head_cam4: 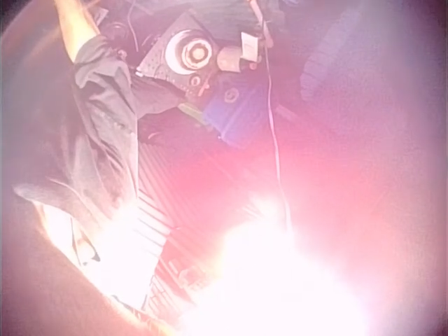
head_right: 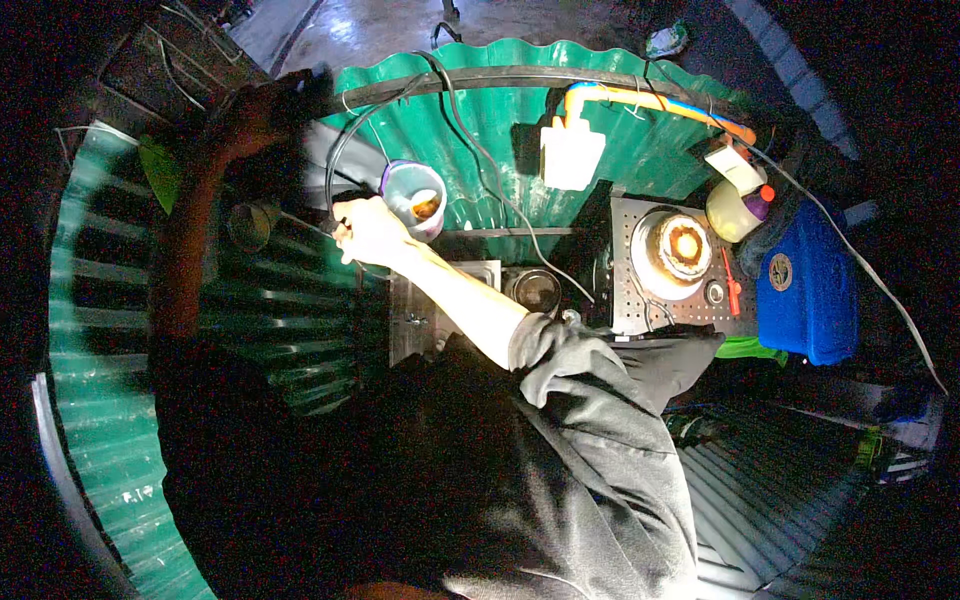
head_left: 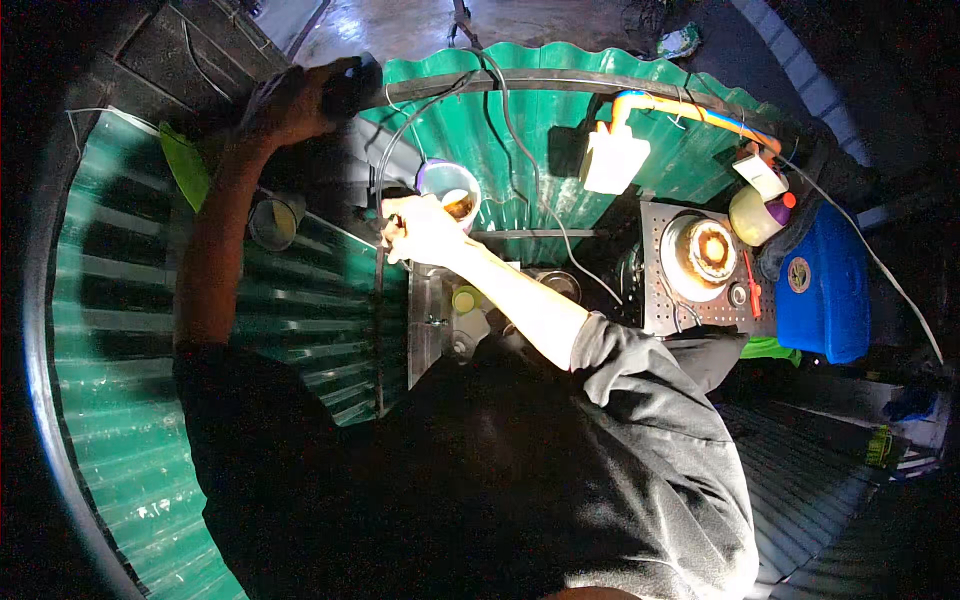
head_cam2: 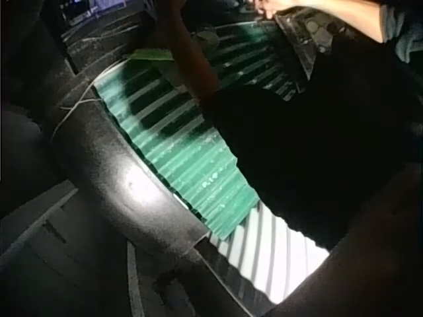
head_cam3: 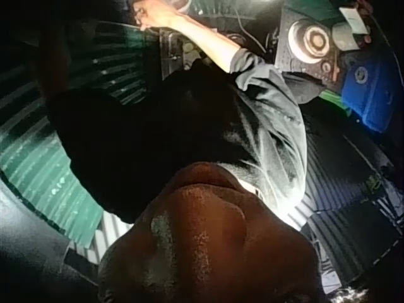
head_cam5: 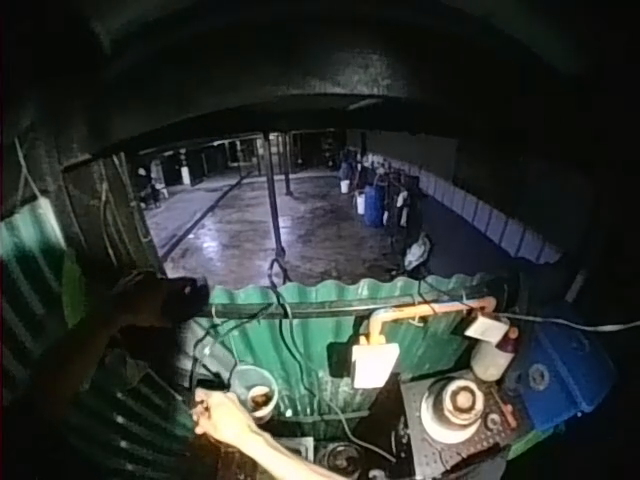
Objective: Using pliers and tape to repair or modify an electrical wire connector.
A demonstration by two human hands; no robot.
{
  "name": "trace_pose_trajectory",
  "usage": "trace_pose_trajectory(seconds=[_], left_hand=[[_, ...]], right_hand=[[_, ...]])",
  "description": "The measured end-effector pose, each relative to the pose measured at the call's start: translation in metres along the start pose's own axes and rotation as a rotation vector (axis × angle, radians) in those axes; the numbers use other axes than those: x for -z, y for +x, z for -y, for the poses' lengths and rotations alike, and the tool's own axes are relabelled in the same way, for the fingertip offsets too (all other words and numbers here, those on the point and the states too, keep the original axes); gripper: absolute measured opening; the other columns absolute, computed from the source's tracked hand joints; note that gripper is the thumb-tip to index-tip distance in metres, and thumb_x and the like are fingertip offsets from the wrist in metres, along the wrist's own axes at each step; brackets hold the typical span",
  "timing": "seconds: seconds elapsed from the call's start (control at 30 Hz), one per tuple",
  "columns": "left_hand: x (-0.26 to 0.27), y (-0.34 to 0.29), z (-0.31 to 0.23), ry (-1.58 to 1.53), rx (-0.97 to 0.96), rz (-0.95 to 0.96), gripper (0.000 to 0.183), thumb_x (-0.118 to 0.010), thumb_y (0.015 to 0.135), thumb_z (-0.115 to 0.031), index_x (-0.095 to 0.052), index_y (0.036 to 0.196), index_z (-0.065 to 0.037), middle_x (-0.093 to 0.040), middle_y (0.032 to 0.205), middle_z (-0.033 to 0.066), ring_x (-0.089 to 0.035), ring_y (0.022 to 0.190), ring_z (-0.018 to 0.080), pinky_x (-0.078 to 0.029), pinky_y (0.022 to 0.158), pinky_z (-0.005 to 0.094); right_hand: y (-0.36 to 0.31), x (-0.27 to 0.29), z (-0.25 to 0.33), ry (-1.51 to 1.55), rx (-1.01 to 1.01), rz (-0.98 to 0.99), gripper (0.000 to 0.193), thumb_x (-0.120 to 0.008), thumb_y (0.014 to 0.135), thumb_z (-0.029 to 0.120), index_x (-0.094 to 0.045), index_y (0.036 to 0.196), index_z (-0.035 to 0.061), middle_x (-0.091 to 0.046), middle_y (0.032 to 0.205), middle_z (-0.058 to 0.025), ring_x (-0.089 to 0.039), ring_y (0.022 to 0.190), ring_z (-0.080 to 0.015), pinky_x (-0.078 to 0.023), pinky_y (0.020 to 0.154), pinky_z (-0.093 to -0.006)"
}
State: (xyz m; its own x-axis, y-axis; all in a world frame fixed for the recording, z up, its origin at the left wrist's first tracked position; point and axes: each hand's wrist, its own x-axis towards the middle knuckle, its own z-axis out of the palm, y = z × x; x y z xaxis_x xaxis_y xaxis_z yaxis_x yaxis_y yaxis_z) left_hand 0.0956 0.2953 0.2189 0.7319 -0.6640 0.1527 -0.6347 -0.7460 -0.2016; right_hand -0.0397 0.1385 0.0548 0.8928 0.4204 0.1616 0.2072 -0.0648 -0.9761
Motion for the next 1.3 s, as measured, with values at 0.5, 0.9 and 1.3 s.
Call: trace_pose_trajectory(seconds=[0.5,0.9,1.3], left_hand=[[-0.069,0.042,-0.058,-0.052,-0.062,0.107,0.039,-0.068,0.068,-0.039,-0.063,0.098,-0.016,-0.065,0.088,0.0143,-0.063,0.083,0.03,-0.05,0.072,0.0411],[-0.115,0.049,-0.048,-0.115,-0.399,-0.414,0.036,-0.061,0.069,-0.015,-0.058,0.105,-0.017,-0.061,0.086,0.0078,-0.061,0.075,0.0288,-0.048,0.062,0.041],[-0.064,0.021,-0.063,0.045,-0.3,-0.346,0.049,-0.071,0.063,-0.028,-0.058,0.11,-0.022,-0.061,0.101,0.0089,-0.062,0.073,0.0331,-0.05,0.063,0.0415]], right_hand=[[0.045,0.011,-0.016,-0.208,-0.139,-0.404,0.015,-0.052,0.08,0.01,-0.056,0.076,-0.0042,-0.064,0.062,-0.0141,-0.065,0.056,-0.0204,-0.052,0.057,-0.0317],[0.019,0.134,-0.038,0.228,0.076,-0.998,0.016,-0.043,0.084,0.005,-0.055,0.094,0.0001,-0.061,0.086,-0.0178,-0.062,0.071,-0.0292,-0.049,0.065,-0.0344],[0.032,0.096,-0.014,0.369,0.202,-1.16,0.017,-0.046,0.083,-0.002,-0.06,0.091,0.0025,-0.06,0.076,-0.0029,-0.058,0.072,-0.0135,-0.048,0.066,-0.0251]])
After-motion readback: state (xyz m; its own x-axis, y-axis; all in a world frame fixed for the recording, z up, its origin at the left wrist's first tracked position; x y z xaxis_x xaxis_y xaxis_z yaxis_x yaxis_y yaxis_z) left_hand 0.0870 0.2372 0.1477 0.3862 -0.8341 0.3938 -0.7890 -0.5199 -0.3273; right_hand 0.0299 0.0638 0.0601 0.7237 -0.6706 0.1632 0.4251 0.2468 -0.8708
